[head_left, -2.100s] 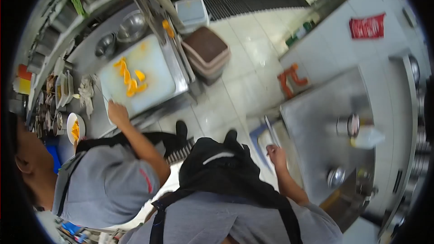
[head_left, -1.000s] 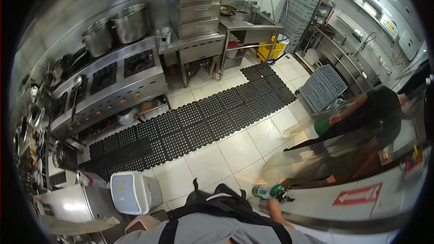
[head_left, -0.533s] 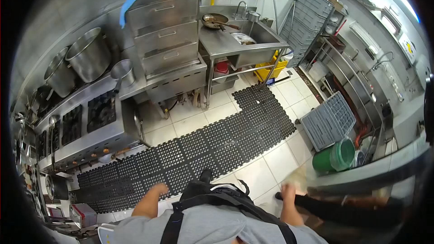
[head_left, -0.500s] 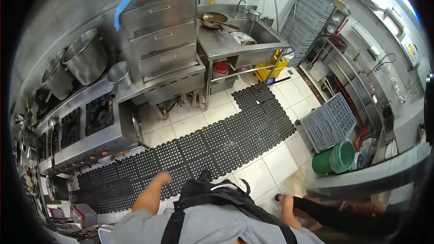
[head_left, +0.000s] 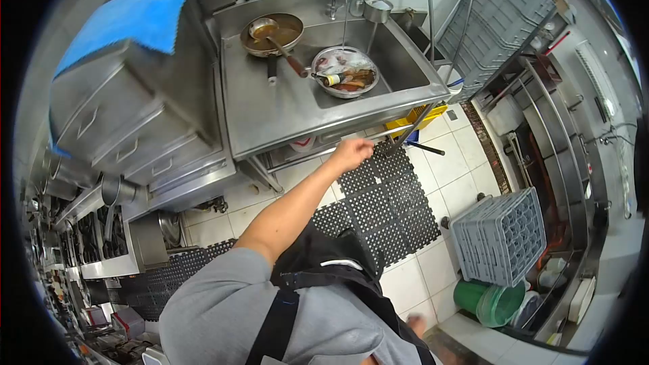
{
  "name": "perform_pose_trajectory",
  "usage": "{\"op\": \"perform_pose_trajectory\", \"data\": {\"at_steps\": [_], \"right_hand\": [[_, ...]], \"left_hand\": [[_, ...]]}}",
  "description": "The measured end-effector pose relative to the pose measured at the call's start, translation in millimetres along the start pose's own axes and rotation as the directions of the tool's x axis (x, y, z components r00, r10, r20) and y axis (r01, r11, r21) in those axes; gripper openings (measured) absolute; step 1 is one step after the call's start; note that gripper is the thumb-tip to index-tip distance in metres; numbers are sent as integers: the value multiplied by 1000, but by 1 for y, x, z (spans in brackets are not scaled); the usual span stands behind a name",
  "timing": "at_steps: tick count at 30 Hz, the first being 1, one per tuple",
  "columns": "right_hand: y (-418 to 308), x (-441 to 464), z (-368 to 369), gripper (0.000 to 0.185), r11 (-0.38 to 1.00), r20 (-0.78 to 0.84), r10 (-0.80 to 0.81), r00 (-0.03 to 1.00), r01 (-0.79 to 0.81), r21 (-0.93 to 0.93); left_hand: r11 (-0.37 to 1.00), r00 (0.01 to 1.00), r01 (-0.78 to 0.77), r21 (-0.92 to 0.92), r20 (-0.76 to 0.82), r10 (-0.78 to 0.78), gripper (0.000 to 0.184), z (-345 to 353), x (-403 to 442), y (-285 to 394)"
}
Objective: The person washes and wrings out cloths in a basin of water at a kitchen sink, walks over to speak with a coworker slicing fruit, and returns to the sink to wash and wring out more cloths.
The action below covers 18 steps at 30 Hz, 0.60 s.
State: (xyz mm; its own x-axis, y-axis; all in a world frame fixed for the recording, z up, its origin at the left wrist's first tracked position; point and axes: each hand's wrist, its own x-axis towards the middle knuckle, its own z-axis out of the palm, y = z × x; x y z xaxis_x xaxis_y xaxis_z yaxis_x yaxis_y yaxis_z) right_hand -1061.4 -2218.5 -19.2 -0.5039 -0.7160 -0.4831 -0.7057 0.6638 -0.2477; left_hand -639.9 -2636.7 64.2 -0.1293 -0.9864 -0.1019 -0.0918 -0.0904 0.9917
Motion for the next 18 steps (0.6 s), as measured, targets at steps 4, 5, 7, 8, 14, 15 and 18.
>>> {"op": "perform_pose_trajectory", "data": {"at_steps": [4, 5, 7, 8, 14, 15, 18], "right_hand": [[-159, 187, -129, 16, 883, -321, -175, 931, 293, 367], [-175, 231, -149, 18, 820, -389, -213, 896, 380, 427], [-255, 256, -199, 24, 762, -439, -204, 875, 424, 490], [-279, 267, -208, 23, 764, -445, -199, 873, 423, 487], [-271, 309, -154, 16, 886, -110, 83, 990, -23, 463], [-281, 299, -148, 17, 901, -45, 150, 988, -117, 417], [-358, 285, -172, 18, 977, 109, 87, 990, -107, 185]], "left_hand": [[960, 976, -6, -279, -211, -55, 26, -25, 164, 40], [947, 966, -51, -317, -258, -34, 27, -36, 208, 46], [984, 911, -118, 132, -380, 160, 31, -65, 320, 36], [946, 870, -83, 314, -440, 222, 31, -82, 373, 46], [646, 751, 372, 667, -625, 213, 61, -189, 615, 47], [484, 736, 470, 738, -630, 247, 71, -209, 643, 35], [489, 659, 485, 725, -671, 341, 75, -243, 685, -49]]}}
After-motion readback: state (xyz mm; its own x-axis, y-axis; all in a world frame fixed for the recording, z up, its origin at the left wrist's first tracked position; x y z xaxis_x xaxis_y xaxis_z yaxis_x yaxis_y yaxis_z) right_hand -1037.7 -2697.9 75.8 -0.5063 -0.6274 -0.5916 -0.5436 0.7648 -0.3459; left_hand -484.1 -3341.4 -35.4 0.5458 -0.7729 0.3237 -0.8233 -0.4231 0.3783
